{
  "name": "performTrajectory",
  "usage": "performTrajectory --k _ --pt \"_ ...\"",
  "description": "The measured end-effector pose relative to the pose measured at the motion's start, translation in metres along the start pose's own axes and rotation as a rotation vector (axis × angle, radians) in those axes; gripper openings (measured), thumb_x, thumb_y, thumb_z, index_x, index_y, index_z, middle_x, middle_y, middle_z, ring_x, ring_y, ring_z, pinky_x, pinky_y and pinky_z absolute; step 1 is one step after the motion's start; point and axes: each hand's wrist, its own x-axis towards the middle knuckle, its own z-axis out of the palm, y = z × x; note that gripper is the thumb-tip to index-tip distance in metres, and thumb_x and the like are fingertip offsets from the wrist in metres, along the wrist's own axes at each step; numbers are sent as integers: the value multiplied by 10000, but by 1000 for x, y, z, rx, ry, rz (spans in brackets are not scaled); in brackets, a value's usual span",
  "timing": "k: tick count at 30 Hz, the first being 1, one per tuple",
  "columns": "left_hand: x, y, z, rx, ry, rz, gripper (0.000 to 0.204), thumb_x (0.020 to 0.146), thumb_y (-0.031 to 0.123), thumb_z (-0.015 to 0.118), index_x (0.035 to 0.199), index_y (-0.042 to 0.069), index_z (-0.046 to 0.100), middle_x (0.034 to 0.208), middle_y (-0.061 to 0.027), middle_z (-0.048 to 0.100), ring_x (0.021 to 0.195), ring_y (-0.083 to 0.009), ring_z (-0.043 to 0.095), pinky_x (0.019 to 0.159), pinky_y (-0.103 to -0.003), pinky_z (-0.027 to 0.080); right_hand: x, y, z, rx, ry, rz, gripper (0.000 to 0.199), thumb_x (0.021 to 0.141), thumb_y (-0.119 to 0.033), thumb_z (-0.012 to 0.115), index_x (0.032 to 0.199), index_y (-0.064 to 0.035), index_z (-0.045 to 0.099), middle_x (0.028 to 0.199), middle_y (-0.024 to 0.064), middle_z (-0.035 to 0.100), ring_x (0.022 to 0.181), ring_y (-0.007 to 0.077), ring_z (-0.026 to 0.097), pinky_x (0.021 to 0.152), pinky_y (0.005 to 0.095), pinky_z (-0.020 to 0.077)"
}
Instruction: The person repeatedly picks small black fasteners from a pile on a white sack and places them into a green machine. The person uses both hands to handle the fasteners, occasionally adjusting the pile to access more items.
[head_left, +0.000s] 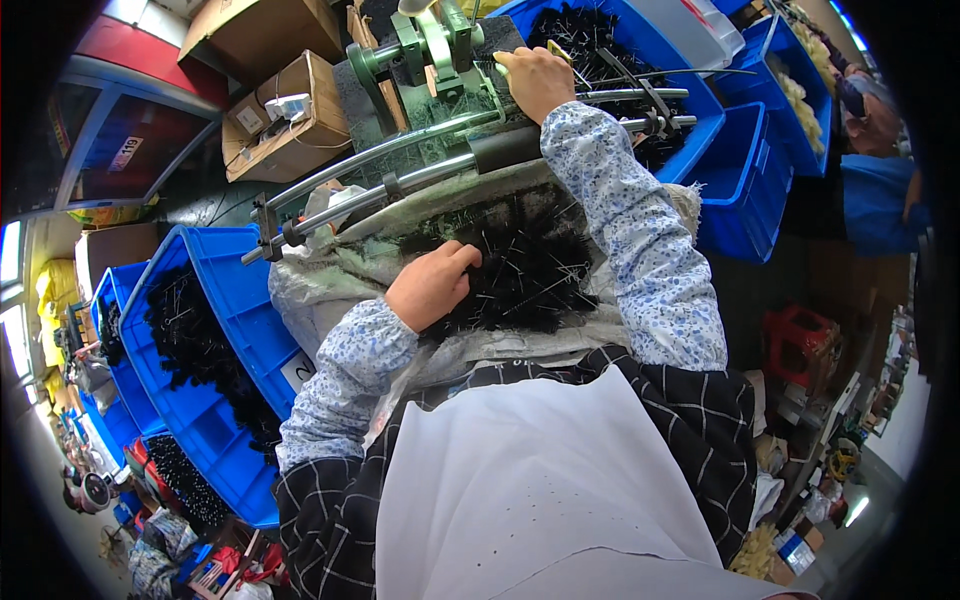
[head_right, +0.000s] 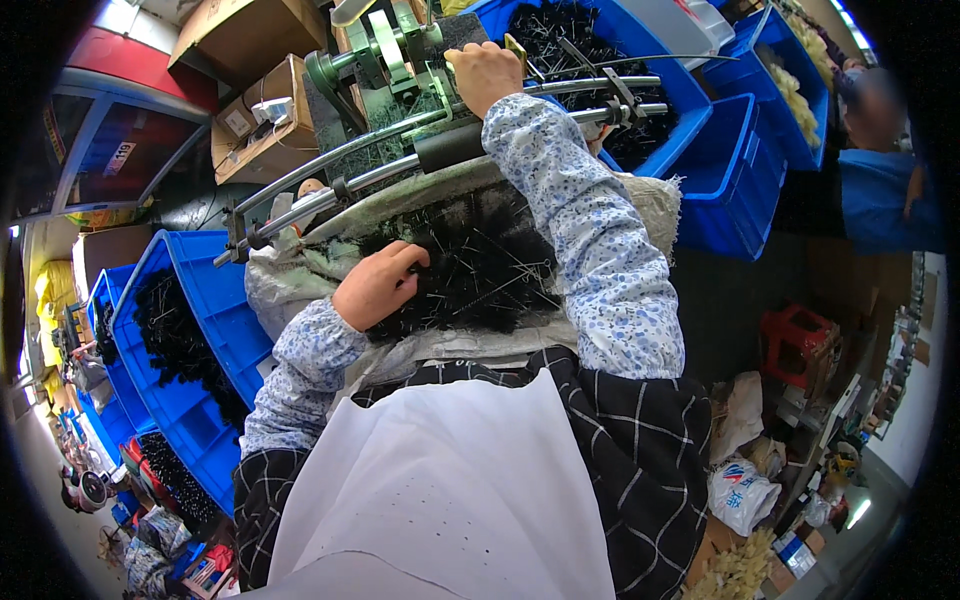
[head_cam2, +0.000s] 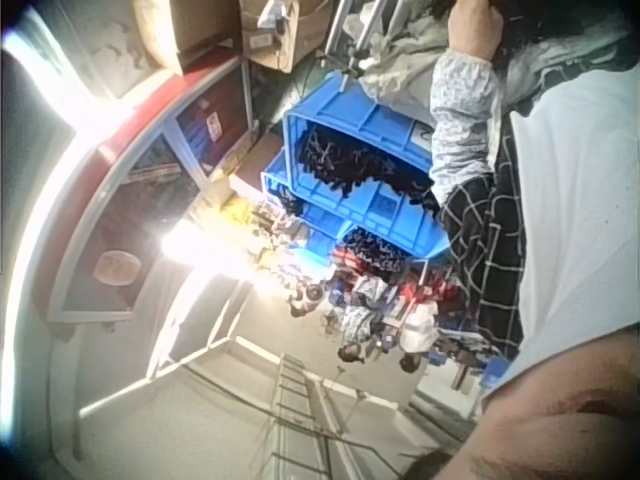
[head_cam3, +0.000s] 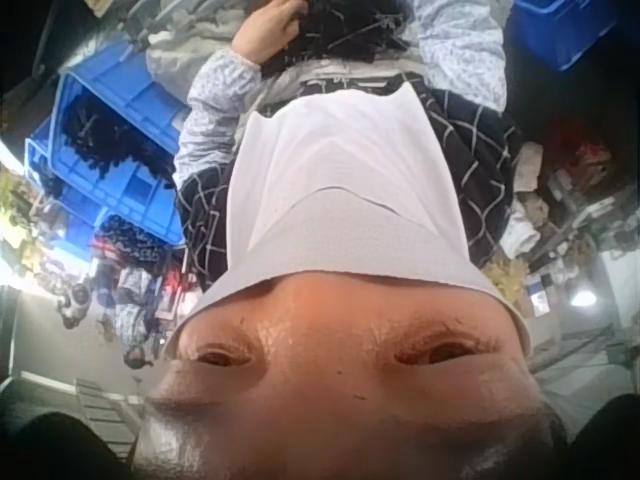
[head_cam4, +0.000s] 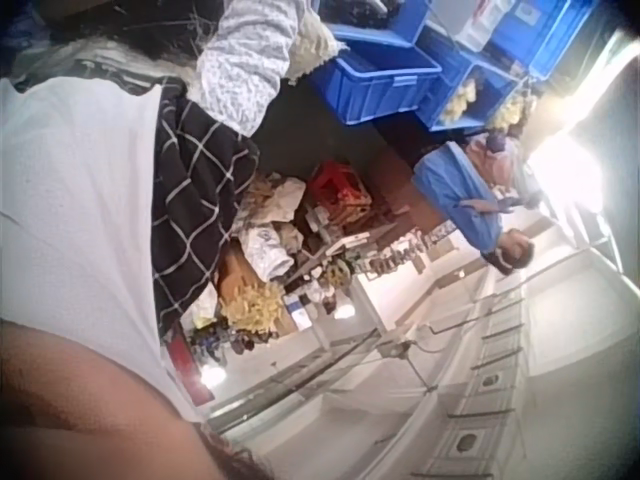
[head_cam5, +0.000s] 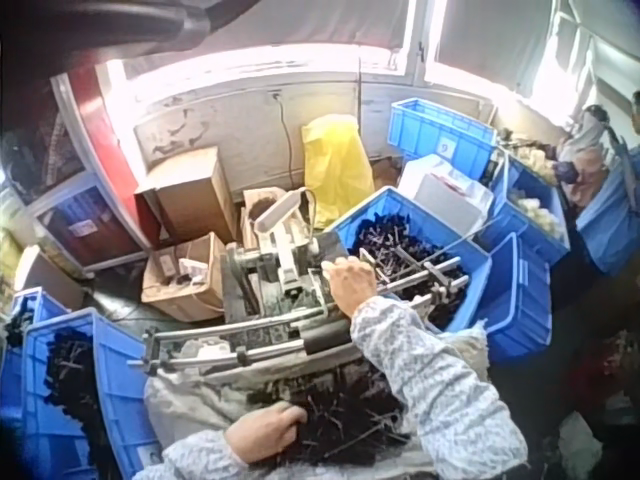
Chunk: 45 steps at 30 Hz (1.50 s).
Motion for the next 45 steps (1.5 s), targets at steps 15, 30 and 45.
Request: performTrajectory --k 15,30,45 --pt "0 -12 7 35 -41 -12 205 768 67 586 969 61 548 960 -128 543 847 -322 579 731 -385 483 -7 20 -4 -35 -23 138 416 784 -293 607 1153 -109 546 1063 64 587 1026 250 510 858 413 380" --pt "-47 25 -81 -244 184 -7 240 764 -17 637 996 36 613 1015 -93 585 870 -201 596 752 -292 490 2 -52 7 176 97 87 247 744 -181 580 957 -68 635 862 93 651 892 265 596 766 411 424" --pt "-40 8 -73 -322 413 -14 234 794 -61 564 1016 6 585 1094 -109 598 981 -172 578 843 -286 463 4 27 0 157 13 48 219 773 -250 594 919 -100 657 884 111 640 845 282 602 729 401 474"
